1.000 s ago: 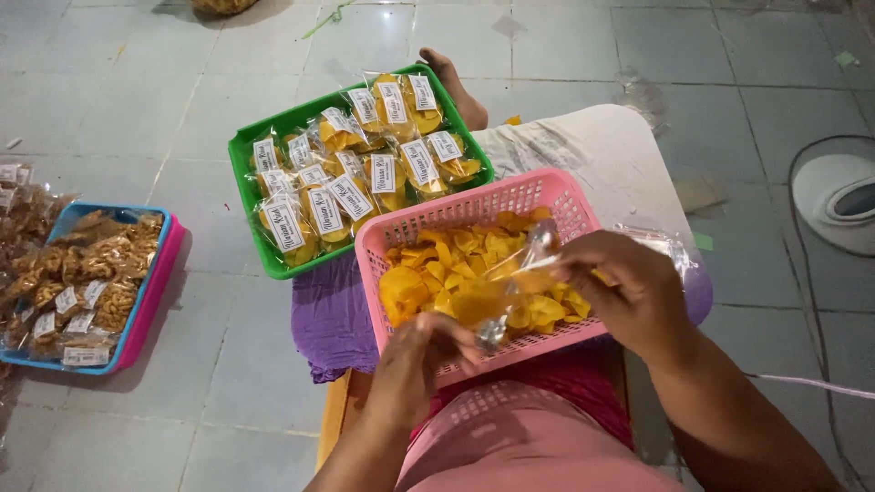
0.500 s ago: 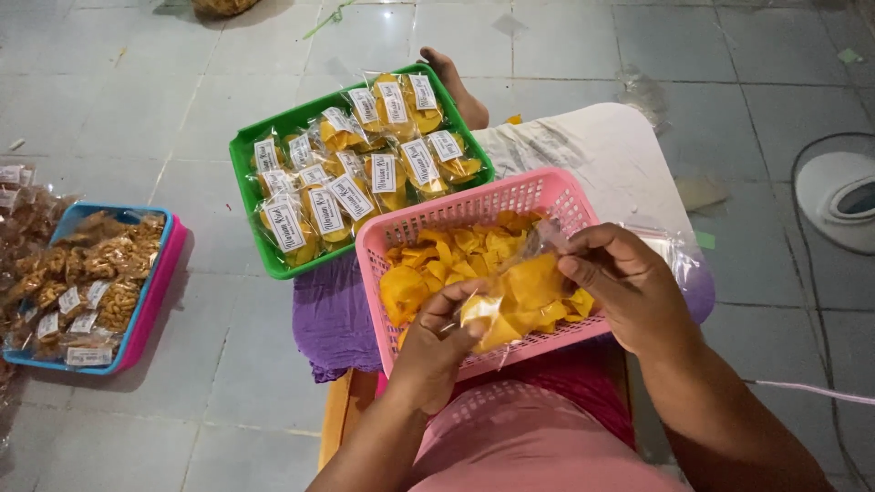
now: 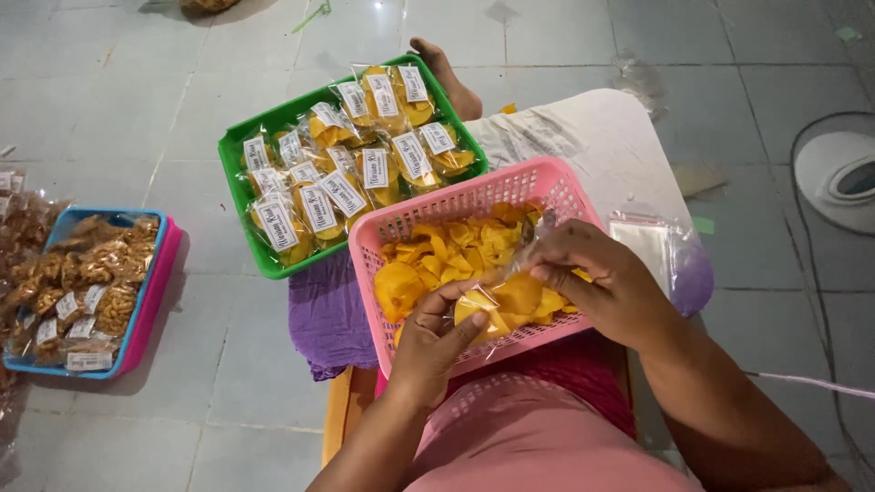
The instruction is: Packing yellow chips into small plastic bags and adding labels using tongs
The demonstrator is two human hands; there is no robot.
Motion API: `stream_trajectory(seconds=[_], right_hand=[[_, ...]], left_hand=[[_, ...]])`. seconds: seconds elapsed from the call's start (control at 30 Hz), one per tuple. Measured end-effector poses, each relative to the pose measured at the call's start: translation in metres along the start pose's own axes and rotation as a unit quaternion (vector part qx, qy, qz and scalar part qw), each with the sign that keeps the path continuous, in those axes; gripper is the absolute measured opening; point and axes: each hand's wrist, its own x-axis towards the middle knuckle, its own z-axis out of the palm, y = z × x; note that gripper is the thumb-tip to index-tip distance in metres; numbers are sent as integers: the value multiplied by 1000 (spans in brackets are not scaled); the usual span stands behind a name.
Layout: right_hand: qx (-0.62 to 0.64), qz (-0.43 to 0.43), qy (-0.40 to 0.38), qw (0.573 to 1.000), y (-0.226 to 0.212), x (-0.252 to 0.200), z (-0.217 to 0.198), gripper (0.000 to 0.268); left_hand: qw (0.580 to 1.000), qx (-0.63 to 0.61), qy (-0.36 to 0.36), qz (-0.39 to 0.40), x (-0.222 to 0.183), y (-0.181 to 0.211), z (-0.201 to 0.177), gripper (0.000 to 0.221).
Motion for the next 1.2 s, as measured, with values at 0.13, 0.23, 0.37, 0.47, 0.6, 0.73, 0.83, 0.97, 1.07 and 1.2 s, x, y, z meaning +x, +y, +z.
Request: stream_trajectory(seconds=[0.13,0.23,0.37,0.47,0.6,0.73,0.83,0.97,1.07,1.2], right_hand=[[14,-4,-24,1000,6,-2,0,14],[48,26,-24,998,7,-5,2,21],[20,22,1,1000,2,-5,5,10],[46,48,40,997,13,-13,10,13],[38,4,62,997,14,-17,11,10],[25,6,52,998,23,-38,-8,41],[90,-21,151,984,54,-55,-37,35],[-27,58,265,962,101,-69,-78,18],[-146,178,228,946,147,-73,-76,15],[-100,168,159,968,194,-66,-44,17]], left_hand=[[1000,-1,20,-16,3,-10,0,41],[1000,28,12,-2,3,-9,4,38],[1000,22,-22,3,4,-13,9,49],[996,-65,-23,-63,3,-7,13,70],[976,-158,17,-147,3,-23,4,61],[976,-158,21,-149,11,-29,-7,58],[980,-173,2,-95,11,-28,-22,49],[986,-163,1,-42,16,-14,-15,68],[988,-144,39,-47,22,-21,-23,65],[991,-123,45,-42,20,-18,-15,54]])
